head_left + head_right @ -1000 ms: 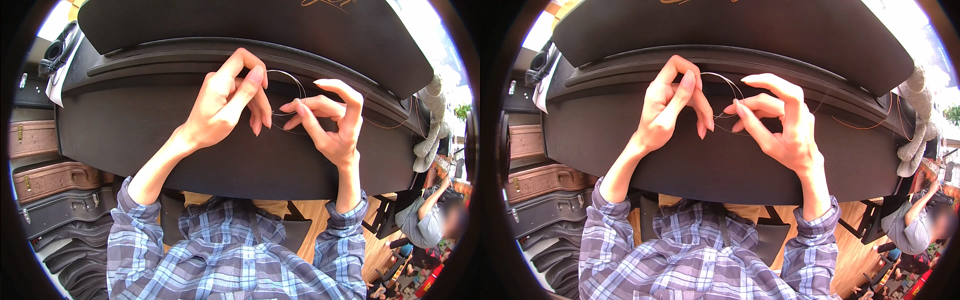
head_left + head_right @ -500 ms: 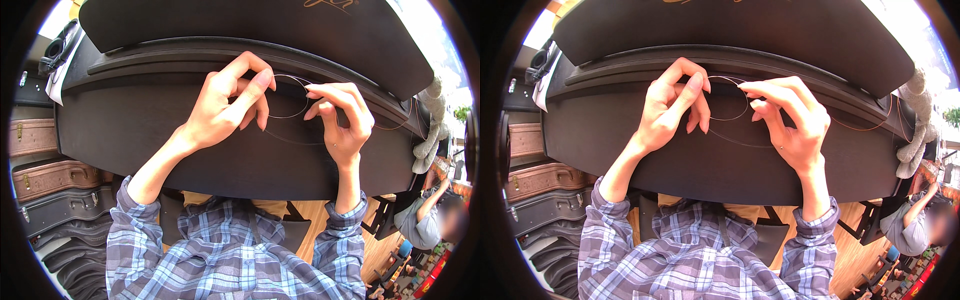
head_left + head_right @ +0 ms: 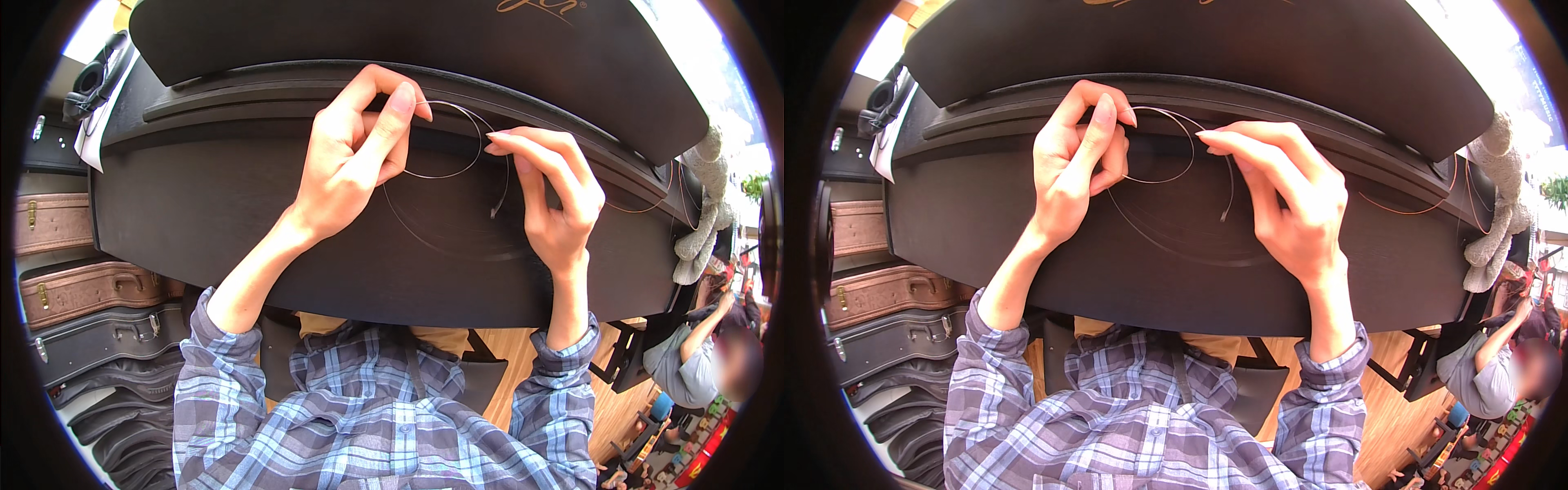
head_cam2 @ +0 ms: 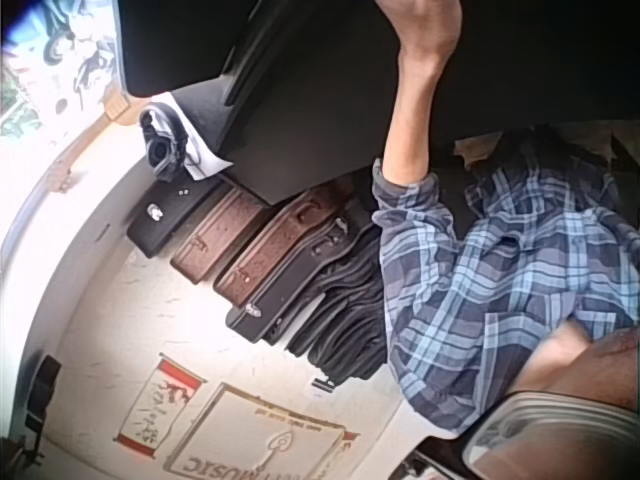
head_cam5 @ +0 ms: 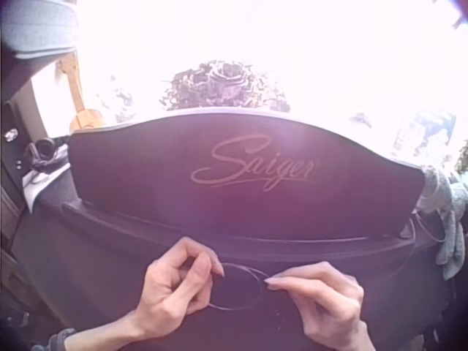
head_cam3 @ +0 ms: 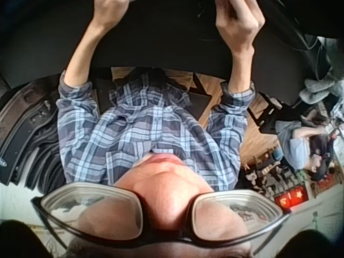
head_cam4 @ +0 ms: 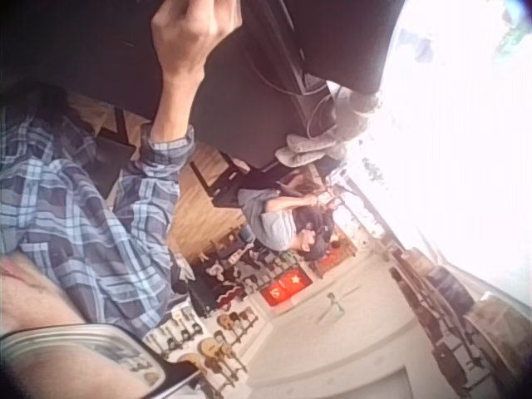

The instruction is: The person manipulates a thin copper wire by hand, bending and twisting it into a circular loop on a black piano lid. The person repeatedly adjusts the loop's shape and size, then briefly handles a stuffed toy before returning to the wire.

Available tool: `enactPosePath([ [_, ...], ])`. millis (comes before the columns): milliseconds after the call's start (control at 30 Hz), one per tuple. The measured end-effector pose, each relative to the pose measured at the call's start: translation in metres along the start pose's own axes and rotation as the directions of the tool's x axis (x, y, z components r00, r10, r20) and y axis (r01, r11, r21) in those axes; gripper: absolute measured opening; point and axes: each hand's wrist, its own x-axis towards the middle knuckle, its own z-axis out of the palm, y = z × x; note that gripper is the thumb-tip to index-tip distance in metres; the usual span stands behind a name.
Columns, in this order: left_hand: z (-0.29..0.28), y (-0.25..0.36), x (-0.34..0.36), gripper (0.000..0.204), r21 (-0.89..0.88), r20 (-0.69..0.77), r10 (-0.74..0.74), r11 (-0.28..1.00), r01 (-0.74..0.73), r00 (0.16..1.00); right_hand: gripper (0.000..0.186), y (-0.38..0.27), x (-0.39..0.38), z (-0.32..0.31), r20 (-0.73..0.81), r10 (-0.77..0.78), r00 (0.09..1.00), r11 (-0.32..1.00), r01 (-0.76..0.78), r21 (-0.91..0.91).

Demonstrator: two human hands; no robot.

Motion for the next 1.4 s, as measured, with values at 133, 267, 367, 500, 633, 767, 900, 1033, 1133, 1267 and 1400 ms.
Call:
enactPosePath([
  [133,0.002,-0.002,-0.001,0.025,-0.109,0.052,-0.045,0.993,0.051,0.998,0.033,-0.002,0.0,0.003,0.016,0.018,1.0,0.999,-0.018,0.027],
  [267,0.005,-0.001,-0.002,0.026,-0.225,0.122,-0.12,0.963,0.146,0.985,0.034,-0.001,-0.001,0.005,0.005,0.04,0.999,0.999,-0.04,0.034],
  [367,0.001,0.002,-0.001,0.028,-0.31,0.178,-0.168,0.926,0.217,0.97,0.034,0.0,-0.001,0.006,0.009,0.017,1.0,1.0,-0.017,0.025],
  [500,0.002,0.001,-0.001,0.027,-0.304,0.186,-0.144,0.932,0.196,0.972,0.035,0.001,-0.001,0.006,0.019,-0.005,1.0,1.0,0.006,-0.02],
  [633,0.004,-0.002,-0.001,0.026,-0.25,0.213,-0.089,0.958,0.143,0.973,0.034,0.0,-0.002,0.005,0.038,0.051,0.998,0.998,-0.052,0.027],
  [767,0.005,-0.006,-0.002,0.027,-0.222,0.264,-0.072,0.966,0.134,0.962,0.035,0.001,-0.001,0.003,0.077,0.057,0.995,0.998,-0.058,0.009],
  [900,0.007,-0.008,-0.003,0.027,-0.202,0.264,-0.06,0.973,0.116,0.963,0.038,0.001,0.0,-0.001,0.121,0.009,0.993,0.999,-0.004,-0.045],
  [1033,0.006,-0.008,-0.002,0.026,-0.201,0.256,-0.055,0.974,0.109,0.965,0.04,-0.001,0.0,-0.003,0.154,0.006,0.988,0.999,0.0,-0.045],
  [1133,0.005,-0.008,-0.002,0.026,-0.185,0.256,-0.057,0.977,0.107,0.965,0.04,-0.001,0.002,-0.004,0.158,-0.019,0.987,1.0,0.023,-0.021],
  [1267,0.006,-0.007,-0.002,0.027,-0.159,0.244,-0.066,0.981,0.107,0.967,0.041,-0.001,0.001,-0.004,0.179,-0.023,0.984,0.998,0.032,-0.046],
  [1400,0.007,-0.006,-0.002,0.026,-0.114,0.226,-0.084,0.987,0.112,0.97,0.043,0.0,0.0,-0.003,0.185,-0.028,0.982,0.997,0.041,-0.065],
])
